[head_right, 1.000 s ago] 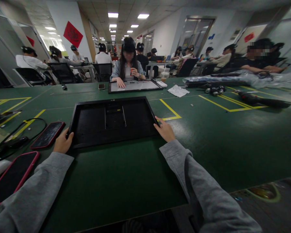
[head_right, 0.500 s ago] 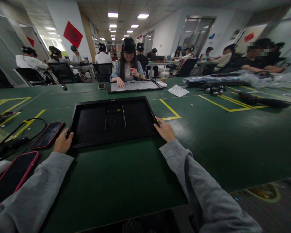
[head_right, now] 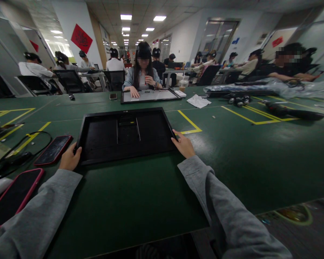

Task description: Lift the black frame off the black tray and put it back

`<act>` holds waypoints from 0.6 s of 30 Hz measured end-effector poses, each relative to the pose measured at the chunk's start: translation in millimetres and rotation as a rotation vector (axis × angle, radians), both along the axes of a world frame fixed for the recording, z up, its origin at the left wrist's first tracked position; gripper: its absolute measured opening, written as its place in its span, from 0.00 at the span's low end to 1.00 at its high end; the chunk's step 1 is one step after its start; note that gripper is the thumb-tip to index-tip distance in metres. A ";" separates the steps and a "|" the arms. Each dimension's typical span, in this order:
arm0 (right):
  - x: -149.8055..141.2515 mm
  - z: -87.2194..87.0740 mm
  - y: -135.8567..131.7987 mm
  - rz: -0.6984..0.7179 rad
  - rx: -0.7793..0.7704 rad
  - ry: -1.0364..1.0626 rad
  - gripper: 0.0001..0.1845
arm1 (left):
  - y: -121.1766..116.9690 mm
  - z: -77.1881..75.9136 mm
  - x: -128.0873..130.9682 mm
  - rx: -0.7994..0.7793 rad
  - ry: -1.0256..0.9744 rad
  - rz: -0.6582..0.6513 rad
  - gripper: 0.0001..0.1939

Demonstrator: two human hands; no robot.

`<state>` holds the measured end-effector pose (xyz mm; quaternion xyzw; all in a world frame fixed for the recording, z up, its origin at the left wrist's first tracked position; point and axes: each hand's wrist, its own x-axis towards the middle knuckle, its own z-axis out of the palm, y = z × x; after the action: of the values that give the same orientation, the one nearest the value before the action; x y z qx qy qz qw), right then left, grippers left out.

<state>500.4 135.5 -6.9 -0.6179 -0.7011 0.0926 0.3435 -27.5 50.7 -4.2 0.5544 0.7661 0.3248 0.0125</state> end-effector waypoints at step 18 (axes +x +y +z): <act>-11.5 21.3 -18.3 -0.283 0.492 0.000 0.31 | -18.7 22.5 21.2 0.610 0.164 -0.002 0.27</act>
<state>488.9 117.2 14.4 -0.6075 -0.6095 -0.1294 0.4927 -6.3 32.0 18.3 0.5578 0.6313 0.4938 -0.2156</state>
